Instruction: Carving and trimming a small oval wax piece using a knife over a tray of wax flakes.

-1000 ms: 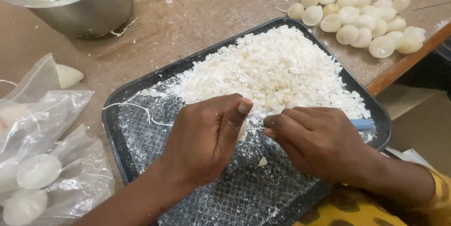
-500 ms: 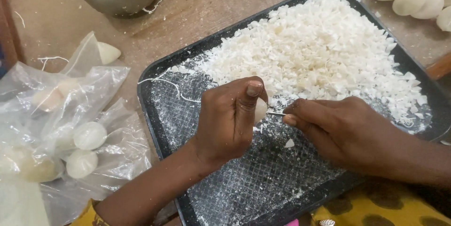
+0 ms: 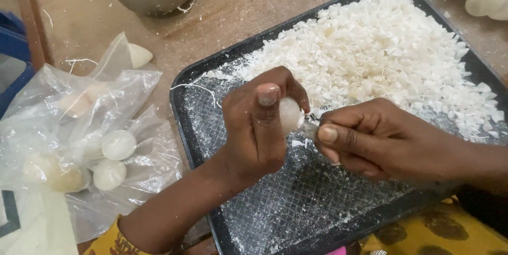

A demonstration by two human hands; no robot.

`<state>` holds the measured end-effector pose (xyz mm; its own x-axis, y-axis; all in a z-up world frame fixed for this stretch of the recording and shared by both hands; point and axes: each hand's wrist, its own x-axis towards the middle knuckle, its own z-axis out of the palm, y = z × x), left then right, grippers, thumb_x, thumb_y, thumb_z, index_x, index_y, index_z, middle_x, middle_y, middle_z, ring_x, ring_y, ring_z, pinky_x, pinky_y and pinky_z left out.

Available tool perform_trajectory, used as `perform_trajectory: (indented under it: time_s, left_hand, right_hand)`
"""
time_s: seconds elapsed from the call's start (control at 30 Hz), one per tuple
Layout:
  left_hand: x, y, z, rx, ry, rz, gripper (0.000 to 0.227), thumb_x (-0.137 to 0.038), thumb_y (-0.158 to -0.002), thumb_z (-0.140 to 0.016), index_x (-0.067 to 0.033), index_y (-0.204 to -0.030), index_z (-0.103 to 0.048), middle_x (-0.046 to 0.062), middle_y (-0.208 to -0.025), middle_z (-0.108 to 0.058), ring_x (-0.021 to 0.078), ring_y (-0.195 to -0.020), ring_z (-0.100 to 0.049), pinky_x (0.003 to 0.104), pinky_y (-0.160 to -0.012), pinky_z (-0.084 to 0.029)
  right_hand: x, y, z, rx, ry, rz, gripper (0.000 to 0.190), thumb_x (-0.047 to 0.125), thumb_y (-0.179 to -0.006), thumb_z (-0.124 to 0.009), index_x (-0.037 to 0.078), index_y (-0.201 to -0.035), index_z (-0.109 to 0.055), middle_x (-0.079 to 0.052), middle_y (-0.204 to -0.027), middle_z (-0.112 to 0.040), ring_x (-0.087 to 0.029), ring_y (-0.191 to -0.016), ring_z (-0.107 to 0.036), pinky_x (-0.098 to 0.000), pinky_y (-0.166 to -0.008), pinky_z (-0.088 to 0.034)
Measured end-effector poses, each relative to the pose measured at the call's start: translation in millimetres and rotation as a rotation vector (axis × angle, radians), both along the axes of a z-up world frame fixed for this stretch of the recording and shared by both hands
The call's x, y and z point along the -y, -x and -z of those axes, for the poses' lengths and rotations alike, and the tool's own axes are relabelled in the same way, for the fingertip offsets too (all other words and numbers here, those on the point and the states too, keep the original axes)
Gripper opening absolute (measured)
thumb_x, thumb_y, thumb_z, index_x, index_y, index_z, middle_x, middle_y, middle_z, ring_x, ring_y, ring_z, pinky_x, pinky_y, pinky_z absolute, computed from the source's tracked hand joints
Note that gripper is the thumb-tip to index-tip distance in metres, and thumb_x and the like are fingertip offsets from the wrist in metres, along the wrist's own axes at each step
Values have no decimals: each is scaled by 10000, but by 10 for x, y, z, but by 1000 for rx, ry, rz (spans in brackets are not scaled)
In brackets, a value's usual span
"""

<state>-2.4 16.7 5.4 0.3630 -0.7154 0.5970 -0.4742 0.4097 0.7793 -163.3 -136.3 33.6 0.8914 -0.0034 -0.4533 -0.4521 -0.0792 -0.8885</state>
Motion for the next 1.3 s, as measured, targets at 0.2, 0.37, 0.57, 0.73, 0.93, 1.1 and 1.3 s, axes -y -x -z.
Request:
perform_trajectory:
  time_s: [0.2,0.37,0.57,0.73,0.93,1.1,1.3]
  left_hand:
    - [184,0,146,-25,72,-52,679,-501,-1195,-166,-55,-922,-599,80,-754,-643,105,-550,-585,259,-454,-407]
    - [173,-117,-391,-5,-97,90,802,-665,-1132,-138,-30,-978,-603,97,-844,-657,161,-739,-685,300,-584,-559]
    - [129,-206,-485,-80,-639,4,920,-813,-926,-79,-116,-667,-620,27,-546,-592,116,-505,-650,289,-442,-532]
    - [103,-213,-227,-59,-638,-58,897,-750,-963,-55,-136,-588,-590,-7,-446,-516,113,-414,-560,266,-427,-474]
    - [76,-165,-2,-219,-402,-110,814,-621,-1062,-105,-118,-652,-595,-10,-479,-464,109,-432,-455,292,-419,-352]
    - [31,-122,54,-329,-315,-107,810,-618,-1083,-81,-103,-709,-581,-8,-555,-482,110,-483,-437,283,-472,-361]
    - [35,-89,115,-359,-305,-155,810,-607,-1078,-59,-90,-739,-583,20,-594,-524,117,-500,-440,287,-476,-368]
  right_hand:
    - [57,-30,-111,-200,-245,138,408,373,-997,-466,61,-791,-629,22,-408,-355,-97,-301,-268,-267,-273,-254]
    - [225,91,-91,286,718,-76,312,386,-1051,-497,159,-885,-631,63,-514,-544,-65,-399,-483,-256,-321,-409]
    - [185,-7,-234,325,1483,-440,252,386,-922,-561,157,-996,-634,-9,-614,-626,-164,-392,-617,-352,-343,-496]
    - [179,-47,-112,693,1664,-470,266,341,-940,-612,81,-991,-634,-23,-588,-637,-165,-469,-651,-335,-364,-509]
    - [55,-224,-85,159,1345,-492,224,336,-1017,-532,129,-1044,-612,0,-672,-630,-162,-399,-610,-338,-350,-478]
    - [78,-257,9,209,734,-212,236,354,-1008,-523,161,-934,-637,33,-455,-569,-83,-312,-536,-309,-308,-416]
    - [30,-383,-40,61,605,-222,401,456,-1002,-488,136,-798,-617,-13,-449,-501,-142,-332,-423,-333,-349,-388]
